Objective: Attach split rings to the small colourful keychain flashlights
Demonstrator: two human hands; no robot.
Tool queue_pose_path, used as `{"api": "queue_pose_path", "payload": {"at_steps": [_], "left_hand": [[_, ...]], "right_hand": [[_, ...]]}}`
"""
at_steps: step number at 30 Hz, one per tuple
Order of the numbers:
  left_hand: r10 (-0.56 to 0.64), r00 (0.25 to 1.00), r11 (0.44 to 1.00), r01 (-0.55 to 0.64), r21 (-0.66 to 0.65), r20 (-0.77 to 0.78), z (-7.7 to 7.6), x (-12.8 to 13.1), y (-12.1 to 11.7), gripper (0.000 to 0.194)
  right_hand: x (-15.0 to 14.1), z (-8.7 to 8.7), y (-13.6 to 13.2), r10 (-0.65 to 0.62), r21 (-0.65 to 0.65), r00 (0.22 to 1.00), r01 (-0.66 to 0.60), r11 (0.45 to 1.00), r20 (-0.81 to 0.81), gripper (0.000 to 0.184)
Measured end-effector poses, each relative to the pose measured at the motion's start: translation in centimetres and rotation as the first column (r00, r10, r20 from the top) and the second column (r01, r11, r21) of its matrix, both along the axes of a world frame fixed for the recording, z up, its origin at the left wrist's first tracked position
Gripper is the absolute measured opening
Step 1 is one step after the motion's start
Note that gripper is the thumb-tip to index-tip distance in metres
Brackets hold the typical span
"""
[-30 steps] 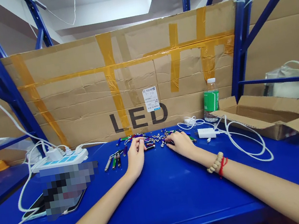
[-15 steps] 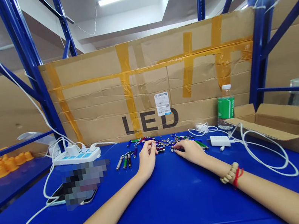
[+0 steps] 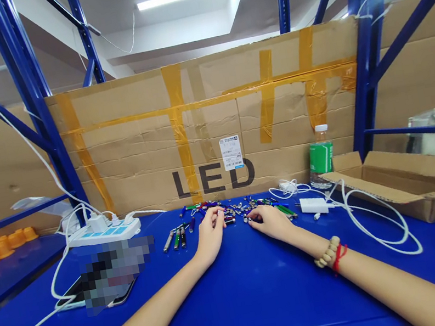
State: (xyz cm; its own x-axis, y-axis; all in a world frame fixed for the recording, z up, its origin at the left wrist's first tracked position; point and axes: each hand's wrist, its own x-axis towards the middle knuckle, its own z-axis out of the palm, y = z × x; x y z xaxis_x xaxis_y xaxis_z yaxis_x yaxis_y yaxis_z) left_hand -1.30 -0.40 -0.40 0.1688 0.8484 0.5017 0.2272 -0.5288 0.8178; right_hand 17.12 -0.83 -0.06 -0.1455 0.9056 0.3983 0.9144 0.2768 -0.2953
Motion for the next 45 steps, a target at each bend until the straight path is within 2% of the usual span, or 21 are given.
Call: {"api": "queue_pose_path", "payload": {"at_steps": [6,33,45], "left_hand": [[-0.011,1.000,1.000,0.011,-0.010,-0.001,0.01,0.00,0.00,0.030],[-0.002,1.000,1.000,0.002,0.024,-0.026,0.42,0.18,-0.68,0.028],[-0.010,1.000,1.000,0.010,0.026,-0.025,0.29,0.12,-0.54,0.027]], "right_hand": [[-0.02,0.30,-0.15,0.004,-0.011,0.999,-0.003,1.000,0.037,0.020],[0.48,-0.47,0.46,0.036,-0.023,0.992,-0.039,0.999,-0.121,0.013],[0.43,-0.60,0.56,-0.020,0.003,0.992,0.020,1.000,-0.121,0.013]]}}
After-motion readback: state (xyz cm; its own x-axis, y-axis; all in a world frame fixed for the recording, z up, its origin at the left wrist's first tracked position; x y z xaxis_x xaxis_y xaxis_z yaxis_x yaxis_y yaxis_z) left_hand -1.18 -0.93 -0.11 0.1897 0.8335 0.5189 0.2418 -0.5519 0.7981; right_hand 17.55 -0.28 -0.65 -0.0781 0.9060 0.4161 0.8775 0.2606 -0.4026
